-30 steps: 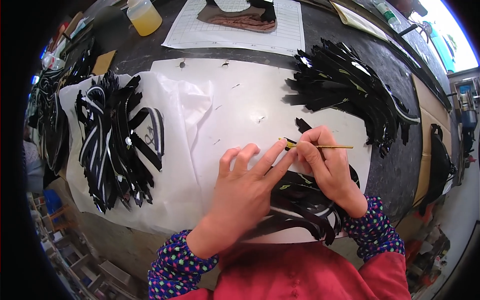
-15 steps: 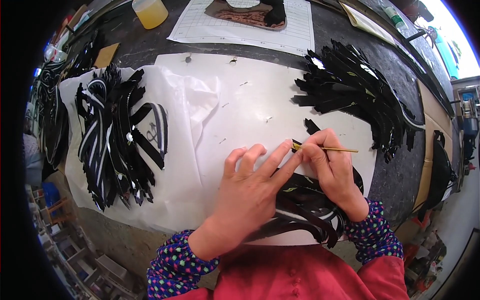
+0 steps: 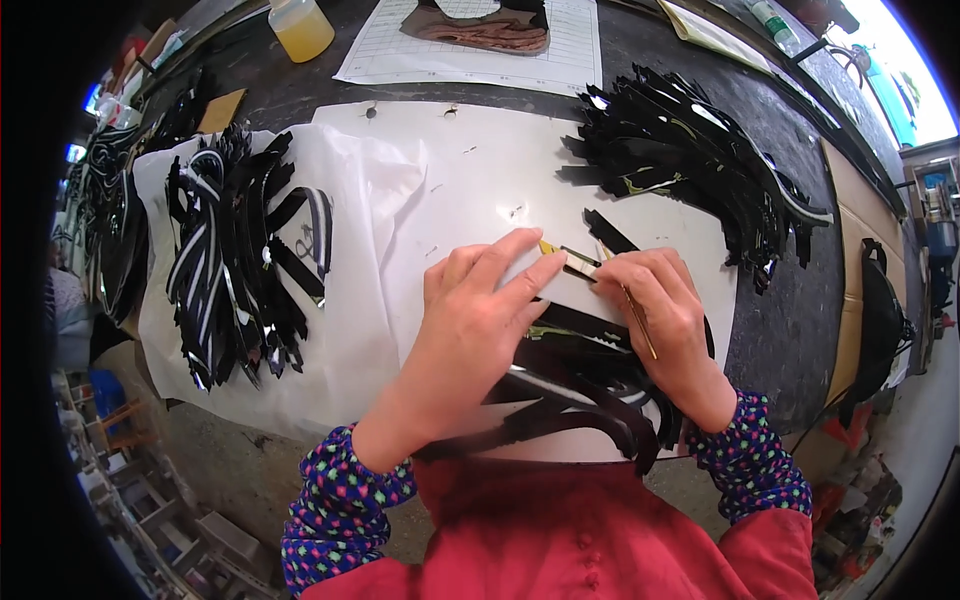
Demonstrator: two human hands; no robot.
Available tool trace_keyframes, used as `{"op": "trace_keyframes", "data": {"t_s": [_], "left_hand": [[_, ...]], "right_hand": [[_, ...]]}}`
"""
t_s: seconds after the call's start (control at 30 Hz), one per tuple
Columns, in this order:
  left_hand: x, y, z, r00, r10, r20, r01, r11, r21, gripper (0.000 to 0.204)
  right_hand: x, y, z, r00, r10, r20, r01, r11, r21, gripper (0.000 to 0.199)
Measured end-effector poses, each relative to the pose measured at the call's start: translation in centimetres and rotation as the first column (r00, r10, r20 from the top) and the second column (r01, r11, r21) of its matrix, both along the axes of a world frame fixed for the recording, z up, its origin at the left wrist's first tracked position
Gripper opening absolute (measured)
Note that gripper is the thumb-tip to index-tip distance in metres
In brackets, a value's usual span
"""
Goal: Apply adhesive to black leather shoe components using a brush.
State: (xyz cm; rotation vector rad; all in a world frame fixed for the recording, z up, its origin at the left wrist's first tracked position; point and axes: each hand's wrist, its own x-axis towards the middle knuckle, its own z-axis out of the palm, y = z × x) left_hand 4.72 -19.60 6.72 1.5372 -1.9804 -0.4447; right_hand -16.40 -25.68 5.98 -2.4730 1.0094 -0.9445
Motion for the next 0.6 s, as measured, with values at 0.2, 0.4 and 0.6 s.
{"op": "trace_keyframes", "data": {"t_s": [0.2, 0.4, 0.6], "left_hand": [[-0.2, 3.0, -0.1, 0.992, 0.05, -0.119, -0.054, 0.998, -0.028, 0.029], [-0.9, 6.5, -0.2, 0.99, 0.048, 0.131, -0.03, 0.99, -0.135, 0.029], [-1.1, 7.1, -0.6, 0.955, 0.049, 0.293, -0.023, 0.995, -0.093, 0.053]], "right_hand": [[-0.5, 0.0, -0.4, 0.998, 0.045, -0.038, -0.05, 0.99, -0.13, 0.027], [0.0, 0.1, 0.3, 0.999, 0.037, 0.04, -0.039, 0.998, 0.055, 0.023], [-0.3, -0.2, 1.3, 0.995, 0.069, 0.069, -0.077, 0.99, 0.117, 0.021]]}}
